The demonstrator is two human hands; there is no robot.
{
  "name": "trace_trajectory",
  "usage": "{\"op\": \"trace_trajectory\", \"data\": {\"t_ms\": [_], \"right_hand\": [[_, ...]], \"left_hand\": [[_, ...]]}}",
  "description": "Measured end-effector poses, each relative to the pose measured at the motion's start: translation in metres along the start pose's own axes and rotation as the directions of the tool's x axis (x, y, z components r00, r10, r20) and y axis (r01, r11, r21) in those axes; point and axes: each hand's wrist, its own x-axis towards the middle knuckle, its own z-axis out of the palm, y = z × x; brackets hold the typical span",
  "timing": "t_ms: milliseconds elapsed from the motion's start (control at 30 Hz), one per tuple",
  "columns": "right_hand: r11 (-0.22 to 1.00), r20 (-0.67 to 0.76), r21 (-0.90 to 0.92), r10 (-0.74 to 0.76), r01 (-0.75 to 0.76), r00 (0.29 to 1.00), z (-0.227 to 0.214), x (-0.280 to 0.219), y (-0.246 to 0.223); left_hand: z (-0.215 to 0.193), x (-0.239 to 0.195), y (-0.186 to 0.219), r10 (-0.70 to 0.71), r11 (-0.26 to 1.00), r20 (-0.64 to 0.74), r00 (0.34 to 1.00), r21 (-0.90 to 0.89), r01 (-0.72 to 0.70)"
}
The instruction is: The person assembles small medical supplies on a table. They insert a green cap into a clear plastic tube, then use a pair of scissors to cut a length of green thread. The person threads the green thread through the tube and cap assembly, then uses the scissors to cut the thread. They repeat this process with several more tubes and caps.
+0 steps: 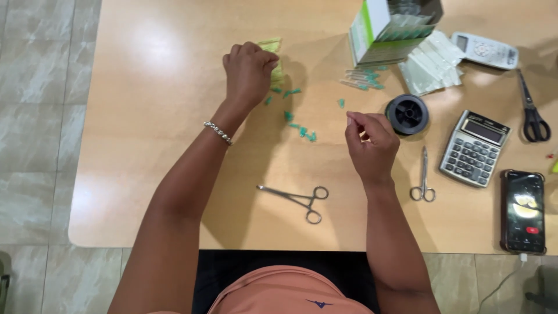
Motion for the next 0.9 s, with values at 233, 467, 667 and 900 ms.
{"op": "trace_trajectory", "data": {"t_ms": [233,467,667,900], "right_hand": [[0.985,-0.089,-0.035,0.167,-0.171,0.982,-0.015,0.01,0.03],[0.976,-0.119,-0.032,0.212,-0.217,0.97,-0.018,0.011,0.035],[0.963,-0.106,0.023,0.269,-0.268,0.957,-0.019,0.013,0.036],[0.963,-0.107,0.026,0.268,-0.267,0.957,-0.013,0.008,0.049]], "left_hand": [[0.008,0.0,0.017,0.227,0.97,-0.14,0.964,0.124,-0.21],[0.058,-0.001,0.094,0.589,0.808,-0.021,0.808,0.009,-0.589],[0.092,0.007,0.099,0.6,0.788,0.063,0.797,0.12,-0.603],[0.12,0.005,0.082,0.649,0.761,-0.077,0.757,0.101,-0.641]]}}
